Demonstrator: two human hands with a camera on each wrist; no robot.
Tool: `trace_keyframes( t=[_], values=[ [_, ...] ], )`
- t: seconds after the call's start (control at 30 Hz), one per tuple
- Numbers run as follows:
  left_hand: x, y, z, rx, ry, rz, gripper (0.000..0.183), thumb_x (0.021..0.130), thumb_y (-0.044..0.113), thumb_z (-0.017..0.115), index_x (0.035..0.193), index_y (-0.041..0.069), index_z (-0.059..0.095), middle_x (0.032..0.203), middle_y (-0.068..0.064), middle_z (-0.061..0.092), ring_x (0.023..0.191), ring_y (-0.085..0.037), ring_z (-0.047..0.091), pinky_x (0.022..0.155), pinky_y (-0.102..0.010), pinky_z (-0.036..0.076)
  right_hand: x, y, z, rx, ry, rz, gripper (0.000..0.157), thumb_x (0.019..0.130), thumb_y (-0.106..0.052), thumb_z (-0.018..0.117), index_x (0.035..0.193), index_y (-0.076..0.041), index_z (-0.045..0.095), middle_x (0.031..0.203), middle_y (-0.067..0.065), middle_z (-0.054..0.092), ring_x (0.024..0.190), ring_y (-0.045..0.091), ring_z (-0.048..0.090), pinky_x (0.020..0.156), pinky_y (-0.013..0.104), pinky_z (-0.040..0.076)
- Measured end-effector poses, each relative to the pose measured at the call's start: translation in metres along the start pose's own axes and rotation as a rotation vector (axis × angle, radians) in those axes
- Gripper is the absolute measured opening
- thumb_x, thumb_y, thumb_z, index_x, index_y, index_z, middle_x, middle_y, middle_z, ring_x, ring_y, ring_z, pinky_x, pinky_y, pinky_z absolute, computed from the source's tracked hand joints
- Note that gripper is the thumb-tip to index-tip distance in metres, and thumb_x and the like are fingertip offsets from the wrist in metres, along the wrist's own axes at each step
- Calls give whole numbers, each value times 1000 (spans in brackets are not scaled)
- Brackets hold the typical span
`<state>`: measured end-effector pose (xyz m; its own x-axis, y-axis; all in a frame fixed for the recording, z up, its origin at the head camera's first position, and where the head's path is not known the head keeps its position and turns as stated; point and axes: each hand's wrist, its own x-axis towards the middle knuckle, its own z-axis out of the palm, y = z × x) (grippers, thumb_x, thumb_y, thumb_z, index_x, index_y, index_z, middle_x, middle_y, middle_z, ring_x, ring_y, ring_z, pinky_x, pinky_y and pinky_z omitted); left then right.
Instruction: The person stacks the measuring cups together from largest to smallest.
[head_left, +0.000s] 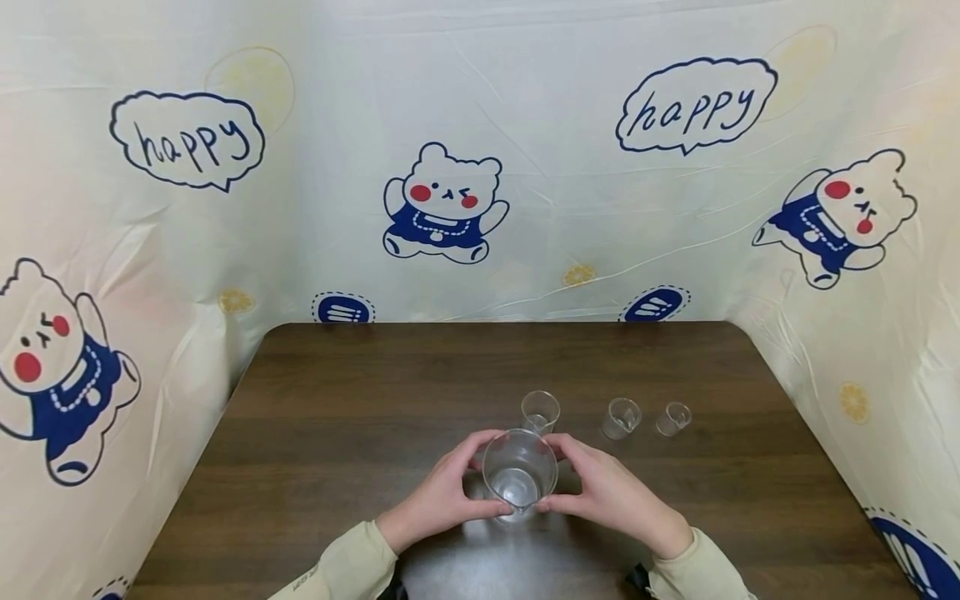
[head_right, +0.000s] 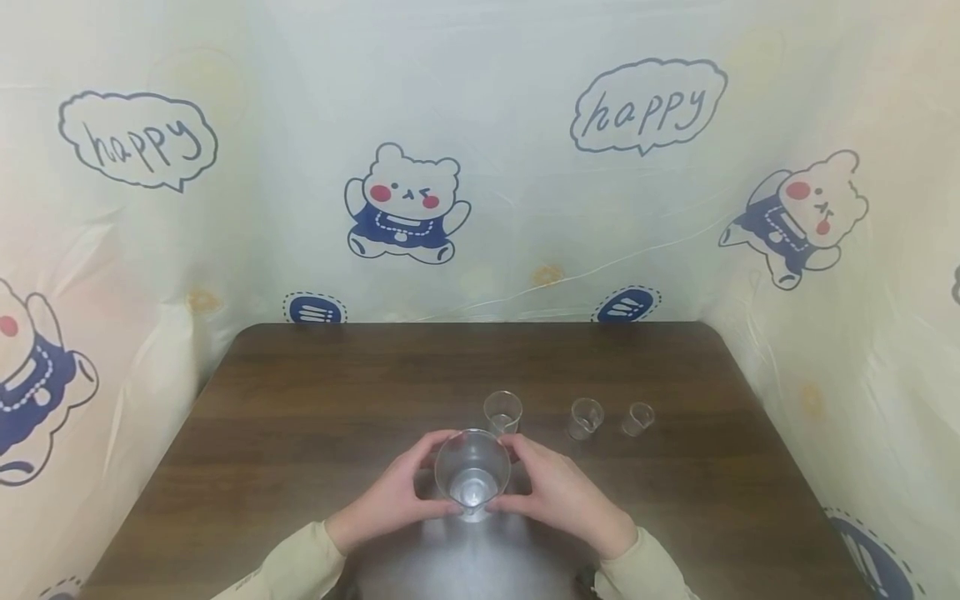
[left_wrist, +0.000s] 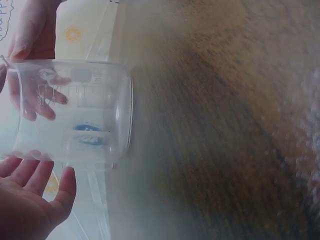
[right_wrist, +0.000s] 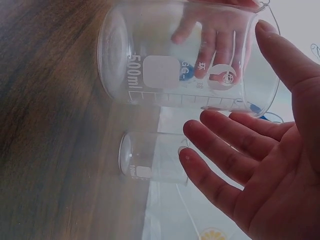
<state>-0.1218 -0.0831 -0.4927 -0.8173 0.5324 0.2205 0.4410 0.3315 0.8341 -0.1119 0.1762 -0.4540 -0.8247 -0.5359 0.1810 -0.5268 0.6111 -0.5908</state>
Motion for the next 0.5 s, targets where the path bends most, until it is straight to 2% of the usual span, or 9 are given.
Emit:
trace_keyframes(
  t=[0.13,0.3,0.5],
  values=[
    [1,0,0,3,-2,6,86,69,50,78,139,27,35,134,9,46,113,-10,49,87,-35,47,0,2,1,-6,13,-17,68,72,-52,74,124,-16,51,114,-8,61,97,6,60,82,31,51],
    [3,3,2,-15,-18,9,89,69,49,79,141,24,33,136,4,46,114,-18,51,89,-33,45,0,3,2,18,13,-19,70,73,-57,70,125,-13,51,116,-3,61,97,11,61,82,35,51],
    [6,3,6,-60,-40,7,90,68,47,80,141,23,32,137,3,45,115,-21,51,92,-37,44,-2,3,3,8,9,-8,70,73,-58,69,126,-16,50,116,-7,60,98,6,60,82,30,51]
  ],
)
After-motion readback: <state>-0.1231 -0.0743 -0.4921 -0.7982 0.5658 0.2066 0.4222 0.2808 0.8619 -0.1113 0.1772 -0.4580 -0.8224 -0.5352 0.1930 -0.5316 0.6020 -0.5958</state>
